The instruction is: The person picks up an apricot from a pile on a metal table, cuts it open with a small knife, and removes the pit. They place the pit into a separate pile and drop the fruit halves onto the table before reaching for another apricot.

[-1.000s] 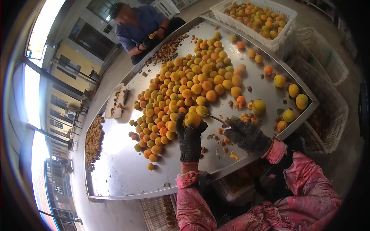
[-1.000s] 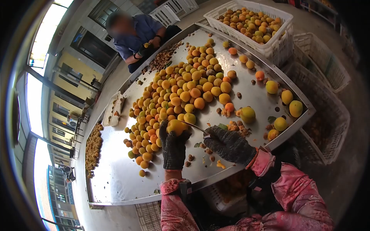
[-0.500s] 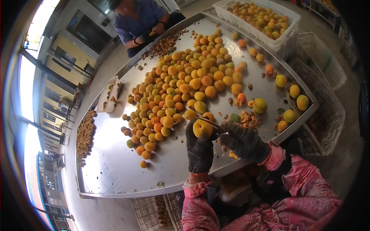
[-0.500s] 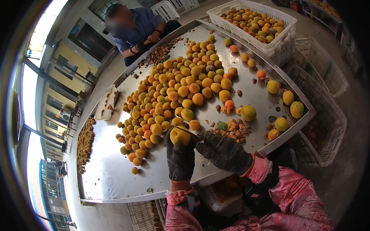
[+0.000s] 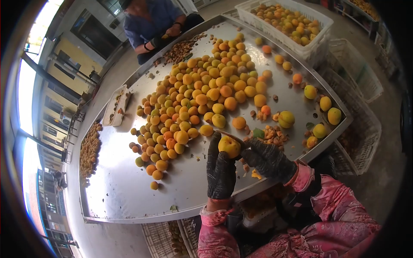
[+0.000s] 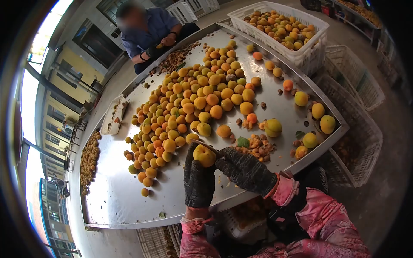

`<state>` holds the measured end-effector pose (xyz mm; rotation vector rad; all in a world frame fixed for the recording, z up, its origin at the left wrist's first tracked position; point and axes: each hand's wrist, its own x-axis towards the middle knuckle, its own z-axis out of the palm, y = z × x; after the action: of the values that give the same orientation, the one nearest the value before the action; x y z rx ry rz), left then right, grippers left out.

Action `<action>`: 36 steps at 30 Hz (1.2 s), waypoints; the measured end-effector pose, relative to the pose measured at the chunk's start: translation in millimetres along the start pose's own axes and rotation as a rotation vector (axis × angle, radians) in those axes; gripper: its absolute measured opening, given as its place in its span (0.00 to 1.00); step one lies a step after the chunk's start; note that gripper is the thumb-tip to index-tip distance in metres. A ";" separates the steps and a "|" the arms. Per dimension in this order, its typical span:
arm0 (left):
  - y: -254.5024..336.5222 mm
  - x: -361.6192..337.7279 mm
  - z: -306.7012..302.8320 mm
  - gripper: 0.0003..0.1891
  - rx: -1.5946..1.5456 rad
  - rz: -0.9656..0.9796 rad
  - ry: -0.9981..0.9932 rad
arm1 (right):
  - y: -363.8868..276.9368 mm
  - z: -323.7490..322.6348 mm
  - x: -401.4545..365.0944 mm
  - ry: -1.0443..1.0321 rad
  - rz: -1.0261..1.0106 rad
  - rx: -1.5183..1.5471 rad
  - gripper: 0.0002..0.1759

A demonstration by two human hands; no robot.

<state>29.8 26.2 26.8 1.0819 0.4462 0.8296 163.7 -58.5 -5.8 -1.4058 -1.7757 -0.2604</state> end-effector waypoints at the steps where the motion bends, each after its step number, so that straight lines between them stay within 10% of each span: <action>1: -1.1 -0.9 -0.2 0.31 -0.051 0.012 0.006 | -1.4 -0.2 0.0 0.001 -0.001 0.001 0.23; 3: -1.2 0.9 -0.9 0.30 -0.102 0.026 0.011 | -7.3 -6.5 4.5 -0.188 0.556 0.611 0.22; 15: -3.7 -3.8 -3.2 0.33 -0.127 -0.012 0.074 | -31.3 -11.1 6.9 0.015 0.150 0.004 0.18; 28: 20.0 -6.7 -17.7 0.33 0.008 -0.108 -0.046 | -21.9 -23.7 6.0 -0.357 0.446 0.503 0.18; 30: 25.4 -6.9 -21.5 0.32 0.032 -0.167 -0.073 | -6.8 -20.8 3.2 -0.283 -0.220 -0.043 0.20; 36: 15.1 -13.7 -6.5 0.36 0.115 -0.102 0.039 | -10.0 -10.8 -0.7 -0.292 -0.188 -0.137 0.22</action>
<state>11.2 22.7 36.7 1.1404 0.5826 0.7429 160.1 -69.2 3.7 -1.4303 -2.1707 -0.2917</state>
